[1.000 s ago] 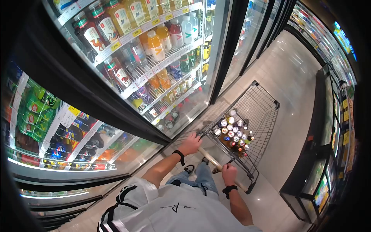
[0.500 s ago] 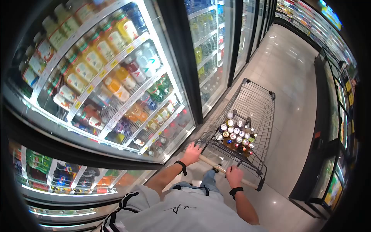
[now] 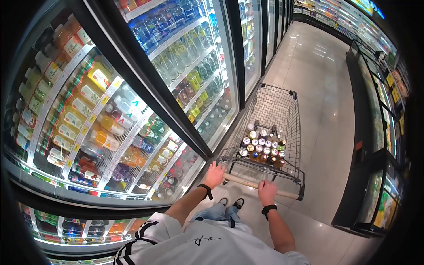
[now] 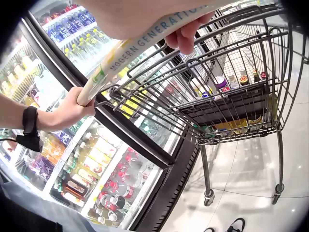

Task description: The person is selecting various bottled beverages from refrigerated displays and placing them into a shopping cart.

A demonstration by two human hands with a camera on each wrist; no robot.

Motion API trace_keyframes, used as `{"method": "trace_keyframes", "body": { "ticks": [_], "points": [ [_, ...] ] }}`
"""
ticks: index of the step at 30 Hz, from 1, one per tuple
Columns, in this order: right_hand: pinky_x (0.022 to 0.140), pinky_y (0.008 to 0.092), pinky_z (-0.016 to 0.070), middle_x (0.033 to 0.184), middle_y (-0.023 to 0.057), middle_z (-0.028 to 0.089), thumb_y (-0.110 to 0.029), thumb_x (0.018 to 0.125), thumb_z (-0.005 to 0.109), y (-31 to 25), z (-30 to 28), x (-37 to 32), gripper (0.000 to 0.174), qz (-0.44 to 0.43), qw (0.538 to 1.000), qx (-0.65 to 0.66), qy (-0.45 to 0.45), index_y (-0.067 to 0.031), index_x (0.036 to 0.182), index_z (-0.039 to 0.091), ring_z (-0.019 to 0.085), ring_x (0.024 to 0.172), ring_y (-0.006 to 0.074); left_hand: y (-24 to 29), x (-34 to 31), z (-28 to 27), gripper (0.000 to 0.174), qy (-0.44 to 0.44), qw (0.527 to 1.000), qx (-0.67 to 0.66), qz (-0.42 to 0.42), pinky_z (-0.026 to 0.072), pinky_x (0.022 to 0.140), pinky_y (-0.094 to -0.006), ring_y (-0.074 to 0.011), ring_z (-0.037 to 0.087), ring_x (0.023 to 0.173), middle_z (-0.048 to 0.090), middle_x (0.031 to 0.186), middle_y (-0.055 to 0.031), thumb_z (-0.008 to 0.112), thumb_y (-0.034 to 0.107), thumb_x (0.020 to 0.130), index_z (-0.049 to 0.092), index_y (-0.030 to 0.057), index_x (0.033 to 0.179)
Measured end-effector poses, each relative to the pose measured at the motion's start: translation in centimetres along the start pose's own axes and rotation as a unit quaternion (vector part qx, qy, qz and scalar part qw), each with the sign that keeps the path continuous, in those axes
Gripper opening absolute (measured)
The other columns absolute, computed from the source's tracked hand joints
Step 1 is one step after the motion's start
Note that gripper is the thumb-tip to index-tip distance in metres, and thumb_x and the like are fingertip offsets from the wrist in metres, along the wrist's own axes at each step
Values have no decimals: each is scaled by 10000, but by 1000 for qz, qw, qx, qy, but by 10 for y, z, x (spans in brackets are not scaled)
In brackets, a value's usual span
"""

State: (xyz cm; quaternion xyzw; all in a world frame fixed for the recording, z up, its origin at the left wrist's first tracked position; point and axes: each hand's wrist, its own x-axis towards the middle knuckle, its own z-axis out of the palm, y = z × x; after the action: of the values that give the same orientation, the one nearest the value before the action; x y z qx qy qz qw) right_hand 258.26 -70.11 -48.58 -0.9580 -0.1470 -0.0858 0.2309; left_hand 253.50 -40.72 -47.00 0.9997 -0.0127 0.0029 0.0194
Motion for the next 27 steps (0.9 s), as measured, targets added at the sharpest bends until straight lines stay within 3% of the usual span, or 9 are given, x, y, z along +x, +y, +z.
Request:
{"method": "trace_keyframes", "body": {
  "ticks": [2, 7, 10, 17, 23, 27],
  "points": [
    [643, 509, 459, 698, 164, 625, -209, 854, 584, 15, 9, 28, 226, 15, 1000, 7, 0, -52, 698, 628, 594, 704, 369, 4, 31, -5, 477, -36, 999, 7, -4, 440, 856, -475, -376, 493, 1037, 585, 972, -125, 759, 231, 617, 634, 71, 1050],
    [683, 494, 446, 704, 161, 624, -212, 863, 571, 33, 7, 78, 235, -1, 1000, 7, -9, -49, 703, 629, 588, 715, 372, 3, 80, 10, 473, 25, 1000, -5, 16, 446, 793, -456, -359, 496, 977, 577, 954, -116, 773, 259, 602, 620, 76, 1011],
    [700, 494, 441, 722, 163, 628, -208, 869, 561, 45, 14, 107, 239, -5, 1000, 2, -18, -47, 707, 629, 587, 735, 375, -3, 114, 15, 434, 20, 1000, -18, 5, 435, 853, -469, -380, 497, 1043, 584, 1007, -126, 784, 265, 614, 605, 91, 968],
    [669, 487, 445, 671, 155, 615, -190, 843, 569, 41, 28, 195, 219, -22, 999, -31, 23, -53, 675, 603, 594, 679, 356, -29, 191, 9, 435, 43, 998, -31, 32, 446, 834, -430, -337, 520, 959, 569, 976, -106, 810, 308, 589, 612, 107, 920],
    [687, 519, 461, 694, 200, 632, -216, 881, 536, 56, 42, 253, 247, 16, 997, -44, -54, -47, 742, 652, 604, 679, 398, -51, 275, 15, 496, 18, 999, -30, 31, 442, 892, -447, -356, 502, 1062, 589, 1033, -110, 801, 312, 616, 603, 102, 1019],
    [658, 527, 464, 686, 204, 627, -221, 884, 544, 70, 52, 305, 252, 13, 997, -67, -39, -48, 736, 651, 603, 671, 404, -60, 335, 18, 437, 65, 996, -35, 48, 441, 880, -441, -352, 504, 1050, 586, 1000, -110, 768, 272, 646, 609, 99, 1015]
  ]
}}
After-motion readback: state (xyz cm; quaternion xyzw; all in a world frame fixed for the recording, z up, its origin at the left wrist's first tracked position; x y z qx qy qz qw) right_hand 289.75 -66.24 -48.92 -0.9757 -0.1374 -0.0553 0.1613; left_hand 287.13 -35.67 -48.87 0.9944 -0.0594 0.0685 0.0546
